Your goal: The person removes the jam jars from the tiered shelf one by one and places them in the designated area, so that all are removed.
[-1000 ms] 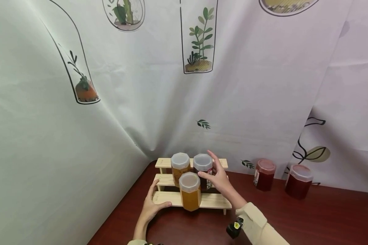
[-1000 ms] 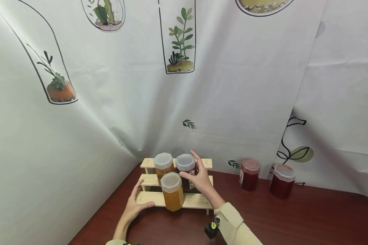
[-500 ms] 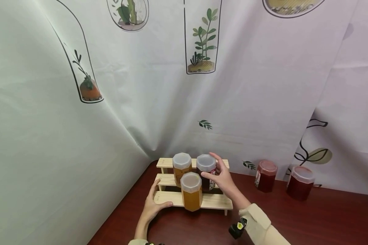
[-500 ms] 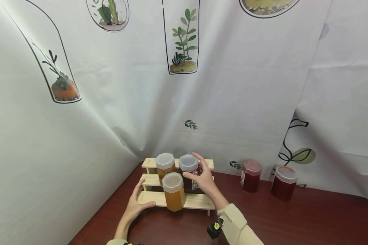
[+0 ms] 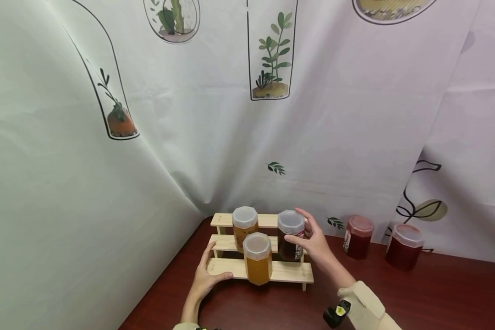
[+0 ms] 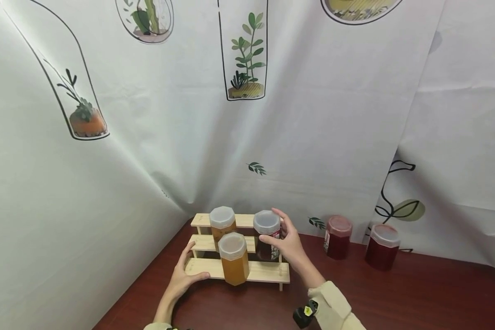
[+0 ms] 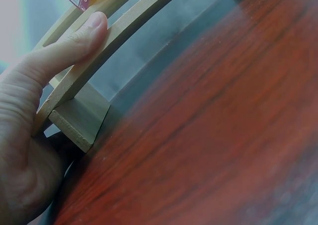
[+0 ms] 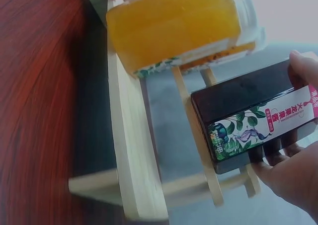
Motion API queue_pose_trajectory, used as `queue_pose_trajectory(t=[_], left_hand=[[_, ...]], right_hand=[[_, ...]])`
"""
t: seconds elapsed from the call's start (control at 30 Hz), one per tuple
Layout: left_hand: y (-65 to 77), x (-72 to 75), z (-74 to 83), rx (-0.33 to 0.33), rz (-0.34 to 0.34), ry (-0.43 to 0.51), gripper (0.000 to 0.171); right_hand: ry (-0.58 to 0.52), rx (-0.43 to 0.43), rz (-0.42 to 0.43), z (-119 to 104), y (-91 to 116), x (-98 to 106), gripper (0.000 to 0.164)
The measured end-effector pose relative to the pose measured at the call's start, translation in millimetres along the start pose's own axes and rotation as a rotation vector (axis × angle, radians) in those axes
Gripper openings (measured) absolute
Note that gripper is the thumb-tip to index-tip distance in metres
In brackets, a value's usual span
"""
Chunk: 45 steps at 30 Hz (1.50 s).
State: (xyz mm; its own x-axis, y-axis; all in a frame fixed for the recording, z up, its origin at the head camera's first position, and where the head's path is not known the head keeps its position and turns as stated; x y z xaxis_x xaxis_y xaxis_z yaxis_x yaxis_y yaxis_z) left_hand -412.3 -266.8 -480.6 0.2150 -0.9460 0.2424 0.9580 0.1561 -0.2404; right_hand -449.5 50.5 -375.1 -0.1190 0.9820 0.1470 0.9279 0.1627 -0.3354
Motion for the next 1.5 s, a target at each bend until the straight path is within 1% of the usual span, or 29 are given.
queue_pose_trajectory(t=[0.17, 0.33, 0.43, 0.6, 0.7, 0.83, 0.93, 1.0, 1.17, 1.27, 1.5], left_hand=[[-1.7, 1.0, 0.2, -0.007, 0.007, 0.000, 0.106], [-1.8, -2.0, -2.0, -0.006, -0.007, 0.004, 0.106], [-2.1, -2.5, -2.1, -0.009, -0.004, 0.002, 0.106], [-3.2, -2.6, -0.5, -0.012, 0.003, -0.006, 0.106], [-2.7, -2.8, -0.5, -0.012, 0.000, -0.011, 0.106], [-1.4, -1.6, -0.7, -0.014, 0.000, -0.004, 0.106], [-1.4, -1.5, -1.0, -0.016, -0.006, 0.002, 0.105], [-1.9, -1.7, -1.2, -0.017, -0.009, 0.009, 0.105], [-3.2, -1.9, -0.9, -0.015, -0.021, 0.014, 0.106], [-3.5, -1.2, -2.4, -0.014, -0.018, 0.012, 0.106], [-4.0, -0.7, -4.0, -0.013, -0.013, 0.012, 0.107]], right_hand=[[0.028, 0.034, 0.028, 0, 3, 18, 0.080], [0.065, 0.075, 0.052, 1, 10, 40, 0.082], [0.086, 0.082, 0.100, 4, 16, 58, 0.082], [0.078, 0.026, 0.240, 16, 27, 96, 0.079], [0.134, 0.012, 0.300, 26, 36, 117, 0.078], [0.232, -0.008, 0.361, 44, 51, 138, 0.078], [0.254, -0.057, 0.414, 60, 62, 151, 0.078], [0.260, -0.084, 0.441, 67, 65, 159, 0.080], [0.238, -0.105, 0.451, 75, 67, 167, 0.083], [0.226, -0.109, 0.438, 77, 67, 167, 0.085], [0.240, -0.125, 0.409, 79, 67, 167, 0.087]])
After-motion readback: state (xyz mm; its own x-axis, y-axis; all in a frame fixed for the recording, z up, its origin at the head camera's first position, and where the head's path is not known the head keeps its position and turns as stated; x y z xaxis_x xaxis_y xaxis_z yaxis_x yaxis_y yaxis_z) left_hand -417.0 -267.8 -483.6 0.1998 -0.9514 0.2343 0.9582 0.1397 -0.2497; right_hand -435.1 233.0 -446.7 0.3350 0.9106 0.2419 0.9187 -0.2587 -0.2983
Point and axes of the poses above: each hand's wrist, its own y-axis away from the middle knuckle, its own x-axis out of the back of the hand, z = x × y, the point moved 9 cm from there along -y, towards the middle knuckle, and after that the axes turned 3 degrees about x, right-handed, at the moved point
